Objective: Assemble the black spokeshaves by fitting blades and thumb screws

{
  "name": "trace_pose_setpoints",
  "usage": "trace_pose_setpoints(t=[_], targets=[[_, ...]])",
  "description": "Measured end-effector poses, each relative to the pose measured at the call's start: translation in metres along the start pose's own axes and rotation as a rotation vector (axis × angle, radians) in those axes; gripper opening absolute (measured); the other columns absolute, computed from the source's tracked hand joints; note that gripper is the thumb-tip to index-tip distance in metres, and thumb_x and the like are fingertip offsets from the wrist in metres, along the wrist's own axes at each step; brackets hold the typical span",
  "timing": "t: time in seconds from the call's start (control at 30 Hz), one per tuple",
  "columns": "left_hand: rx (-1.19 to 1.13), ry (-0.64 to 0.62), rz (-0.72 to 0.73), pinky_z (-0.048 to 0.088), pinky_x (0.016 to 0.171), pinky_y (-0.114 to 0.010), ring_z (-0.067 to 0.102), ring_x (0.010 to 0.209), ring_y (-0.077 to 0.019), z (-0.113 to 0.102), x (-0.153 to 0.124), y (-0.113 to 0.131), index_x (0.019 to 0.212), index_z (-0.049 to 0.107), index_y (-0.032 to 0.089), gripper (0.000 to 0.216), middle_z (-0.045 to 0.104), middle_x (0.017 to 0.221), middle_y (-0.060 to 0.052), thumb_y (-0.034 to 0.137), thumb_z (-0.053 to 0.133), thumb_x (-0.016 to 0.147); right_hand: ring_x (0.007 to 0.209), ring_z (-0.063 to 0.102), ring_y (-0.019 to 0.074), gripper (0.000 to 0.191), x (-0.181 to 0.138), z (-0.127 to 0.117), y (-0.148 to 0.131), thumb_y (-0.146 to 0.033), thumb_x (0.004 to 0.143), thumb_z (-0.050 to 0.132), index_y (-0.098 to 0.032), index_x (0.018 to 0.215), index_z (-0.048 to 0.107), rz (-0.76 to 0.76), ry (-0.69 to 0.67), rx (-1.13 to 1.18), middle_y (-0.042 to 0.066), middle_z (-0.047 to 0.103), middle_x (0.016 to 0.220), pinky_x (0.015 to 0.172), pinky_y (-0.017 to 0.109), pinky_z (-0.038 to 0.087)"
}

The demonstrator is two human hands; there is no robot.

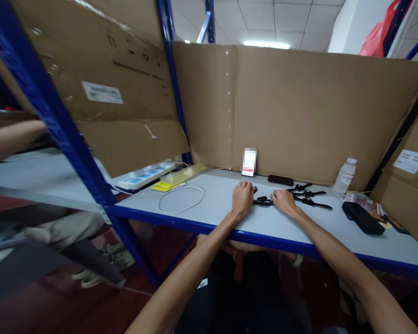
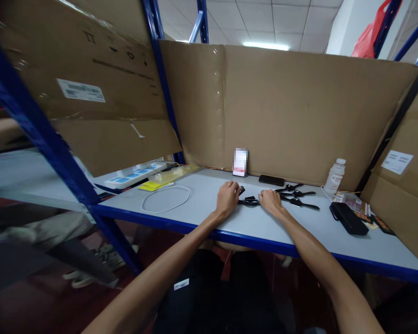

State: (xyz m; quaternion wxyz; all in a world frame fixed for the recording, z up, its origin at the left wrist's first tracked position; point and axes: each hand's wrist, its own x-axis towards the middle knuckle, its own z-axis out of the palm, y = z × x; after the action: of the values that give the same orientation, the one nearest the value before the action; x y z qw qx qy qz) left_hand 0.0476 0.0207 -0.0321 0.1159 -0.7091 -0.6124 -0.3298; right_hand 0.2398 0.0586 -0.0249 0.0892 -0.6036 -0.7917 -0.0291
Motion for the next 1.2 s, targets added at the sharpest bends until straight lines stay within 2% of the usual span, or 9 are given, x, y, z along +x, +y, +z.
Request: trace_pose_setpoints(t=[0.17, 0.3, 0.47, 0.6, 0.7, 0.8, 0.9, 1.07, 1.2], targets=[[-0.013, -0.048, -0.134, 0.047, 0.090, -0.041, 0.061, 0.109, -0.0294, 0.015, 0.010, -0.014, 0.121, 0.061, 0.016, 0.027, 0.067, 0.115, -0.015, 0.026, 0.041, 0.106, 0.108, 0.066, 0.0241, 0.033, 0.006, -0.009, 0.012, -0.041, 0.100, 0.063, -0.017, 0.122, 0.065, 0.055, 0.018, -0.008, 0.009, 0.066, 0.123, 0.093, 0.046, 0.055], [-0.024, -0.158, -0.038, 0.047, 0.098, -0.037, 0.062, 0.118, -0.0276, 0.023, 0.008, -0.009, 0.138, 0.055, 0.019, 0.044, 0.064, 0.132, -0.013, 0.046, 0.049, 0.104, 0.106, 0.066, 0.0232, 0.030, 0.009, -0.018, 0.028, -0.041, 0.101, 0.062, -0.017, 0.119, 0.066, 0.109, 0.033, -0.009, 0.009, 0.067, 0.121, 0.093, 0.046, 0.056], [-0.013, -0.273, 0.059, 0.043, 0.107, -0.044, 0.057, 0.129, -0.0347, 0.027, 0.004, -0.001, 0.150, 0.045, 0.017, 0.069, 0.059, 0.139, -0.019, 0.064, 0.048, 0.100, 0.102, 0.068, 0.0221, 0.028, 0.014, -0.013, 0.028, -0.040, 0.101, 0.061, -0.016, 0.113, 0.068, 0.057, 0.023, 0.033, 0.008, 0.070, 0.113, 0.092, 0.045, 0.056], [-0.029, -0.350, 0.123, 0.036, 0.115, -0.048, 0.045, 0.142, -0.0356, 0.027, 0.003, 0.000, 0.157, 0.033, 0.014, 0.075, 0.048, 0.152, -0.023, 0.064, 0.040, 0.102, 0.100, 0.069, 0.0209, 0.026, 0.018, -0.006, 0.014, -0.039, 0.101, 0.062, -0.016, 0.112, 0.068, -0.100, 0.013, 0.131, 0.007, 0.071, 0.112, 0.091, 0.043, 0.056], [-0.048, -0.423, 0.181, 0.029, 0.119, -0.056, 0.031, 0.151, -0.0350, 0.026, 0.008, 0.000, 0.161, 0.028, 0.024, 0.070, 0.033, 0.164, -0.017, 0.063, 0.038, 0.103, 0.098, 0.070, 0.0196, 0.024, 0.020, -0.006, 0.011, -0.034, 0.102, 0.059, -0.016, 0.114, 0.069, -0.196, 0.017, 0.185, 0.005, 0.073, 0.111, 0.091, 0.040, 0.055], [-0.062, -0.506, 0.214, 0.022, 0.119, -0.067, 0.029, 0.153, -0.0345, 0.028, 0.014, 0.005, 0.153, 0.042, 0.039, 0.051, 0.034, 0.165, -0.007, 0.057, 0.037, 0.105, 0.099, 0.071, 0.0193, 0.020, 0.019, -0.009, 0.016, -0.027, 0.103, 0.055, -0.018, 0.111, 0.071, -0.194, 0.055, 0.167, 0.005, 0.076, 0.107, 0.088, 0.032, 0.052], [-0.072, -0.555, 0.187, 0.015, 0.118, -0.072, 0.030, 0.152, -0.0341, 0.032, 0.023, 0.011, 0.144, 0.053, 0.044, 0.042, 0.041, 0.162, -0.002, 0.052, 0.036, 0.106, 0.098, 0.072, 0.0214, 0.025, 0.016, -0.010, 0.022, -0.026, 0.103, 0.048, -0.019, 0.108, 0.072, -0.131, 0.101, 0.097, 0.008, 0.078, 0.100, 0.079, 0.026, 0.047], [-0.076, -0.615, 0.040, 0.018, 0.120, -0.070, 0.029, 0.151, -0.0376, 0.041, 0.040, 0.012, 0.147, 0.051, 0.029, 0.051, 0.038, 0.161, -0.009, 0.052, 0.053, 0.102, 0.093, 0.073, 0.0286, 0.032, 0.008, -0.003, 0.017, -0.036, 0.103, 0.046, -0.018, 0.105, 0.073, -0.083, 0.103, -0.050, 0.016, 0.076, 0.099, 0.074, 0.031, 0.045], [-0.054, -0.550, -0.097, 0.025, 0.120, -0.066, 0.035, 0.147, -0.0368, 0.047, 0.047, 0.001, 0.146, 0.051, 0.021, 0.053, 0.039, 0.159, -0.012, 0.043, 0.063, 0.099, 0.093, 0.072, 0.0286, 0.032, 0.006, -0.003, 0.013, -0.037, 0.103, 0.046, -0.020, 0.106, 0.072, -0.090, 0.090, -0.129, 0.016, 0.075, 0.100, 0.077, 0.033, 0.046]])
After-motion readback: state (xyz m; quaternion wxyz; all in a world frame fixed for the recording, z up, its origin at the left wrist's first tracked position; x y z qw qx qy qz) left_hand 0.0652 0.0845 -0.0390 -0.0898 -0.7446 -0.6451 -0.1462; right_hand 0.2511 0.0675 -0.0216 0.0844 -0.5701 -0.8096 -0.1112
